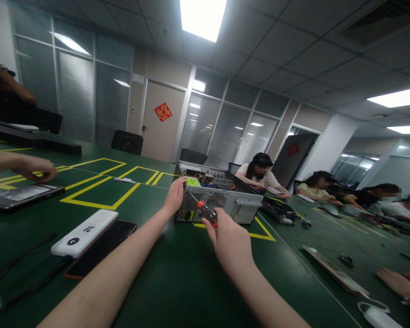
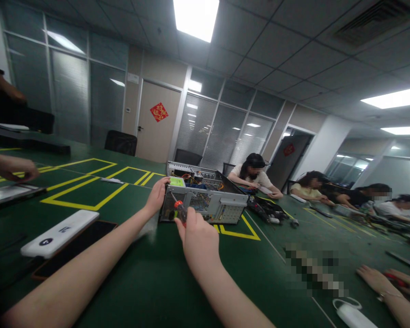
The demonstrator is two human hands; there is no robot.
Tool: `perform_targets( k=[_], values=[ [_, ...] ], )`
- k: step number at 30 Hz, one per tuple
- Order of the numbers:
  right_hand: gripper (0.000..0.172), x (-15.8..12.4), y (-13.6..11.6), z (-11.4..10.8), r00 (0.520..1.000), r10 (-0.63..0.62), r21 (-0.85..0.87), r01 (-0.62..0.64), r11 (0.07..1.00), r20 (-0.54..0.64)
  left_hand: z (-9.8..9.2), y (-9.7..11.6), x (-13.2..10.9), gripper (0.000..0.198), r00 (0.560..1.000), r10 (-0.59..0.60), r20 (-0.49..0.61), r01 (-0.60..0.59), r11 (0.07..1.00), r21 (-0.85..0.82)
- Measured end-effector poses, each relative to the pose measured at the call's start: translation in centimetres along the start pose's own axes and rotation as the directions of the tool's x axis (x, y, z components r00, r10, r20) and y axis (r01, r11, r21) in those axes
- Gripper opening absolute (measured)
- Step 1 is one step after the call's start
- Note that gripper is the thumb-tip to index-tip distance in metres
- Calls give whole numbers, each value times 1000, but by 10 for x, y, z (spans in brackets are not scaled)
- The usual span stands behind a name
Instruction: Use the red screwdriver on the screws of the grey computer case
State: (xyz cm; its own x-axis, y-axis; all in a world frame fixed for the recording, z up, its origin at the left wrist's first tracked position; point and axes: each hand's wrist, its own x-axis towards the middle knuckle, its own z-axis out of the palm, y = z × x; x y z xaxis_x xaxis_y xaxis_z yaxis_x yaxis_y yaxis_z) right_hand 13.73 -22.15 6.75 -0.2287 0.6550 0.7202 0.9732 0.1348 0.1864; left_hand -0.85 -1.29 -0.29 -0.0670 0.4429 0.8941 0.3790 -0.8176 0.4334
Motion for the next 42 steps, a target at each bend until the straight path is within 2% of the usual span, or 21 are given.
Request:
perform_targets(
  k=[5, 8, 10, 14, 20, 23, 25, 27, 30, 35, 38, 42],
  values=[
    [30, 9, 6, -8, 984, 134, -122, -120, 985, 114, 0, -1, 0, 39, 1000, -1, -1, 1, 1000, 3],
    [31, 12, 9, -9, 978, 154, -117, -138, 983, 139, 0, -1, 0, 39, 1000, -1, 3, 1, 1000, 7],
    [27, 10, 9, -8, 988, 109, -55, -104, 993, 110, -1, 0, 0, 39, 1000, 0, 3, 0, 1000, 4],
    [23, 6, 6, -3, 999, -52, 61, 52, 997, 4, -1, -1, 0, 38, 1000, 1, -1, -1, 1000, -4],
    [26, 4, 7, 0, 992, -123, 23, 124, 992, -39, 0, -1, -1, 38, 1000, -13, 2, 13, 1000, -7],
    [29, 4, 5, -1, 985, -172, -12, 172, 985, -23, 0, -1, -1, 38, 1000, -2, -3, 2, 1000, -5],
    [28, 4, 4, -3, 992, -122, -26, 123, 992, 31, 1, -1, -1, 37, 1000, 12, -5, -12, 1000, -2],
    [26, 5, 3, -6, 994, -15, -39, 20, 999, 107, 1, -2, -1, 37, 1000, 20, -3, -20, 1000, 3],
    [33, 6, 3, -9, 975, 110, -82, -95, 992, 194, 1, -2, -1, 37, 1000, 18, -1, -18, 1000, 6],
    [33, 6, 1, -9, 959, 140, -114, -115, 987, 245, 0, -2, -1, 37, 1000, 9, -6, -9, 1000, -1],
    [25, 9, 6, -9, 979, 79, -12, -79, 997, 189, 0, -2, -1, 37, 1000, 11, -4, -11, 1000, 4],
    [21, 13, 25, -7, 999, 35, 127, -38, 991, 22, -1, -1, 0, 38, 1000, 14, 12, -14, 1000, 10]
  ],
)
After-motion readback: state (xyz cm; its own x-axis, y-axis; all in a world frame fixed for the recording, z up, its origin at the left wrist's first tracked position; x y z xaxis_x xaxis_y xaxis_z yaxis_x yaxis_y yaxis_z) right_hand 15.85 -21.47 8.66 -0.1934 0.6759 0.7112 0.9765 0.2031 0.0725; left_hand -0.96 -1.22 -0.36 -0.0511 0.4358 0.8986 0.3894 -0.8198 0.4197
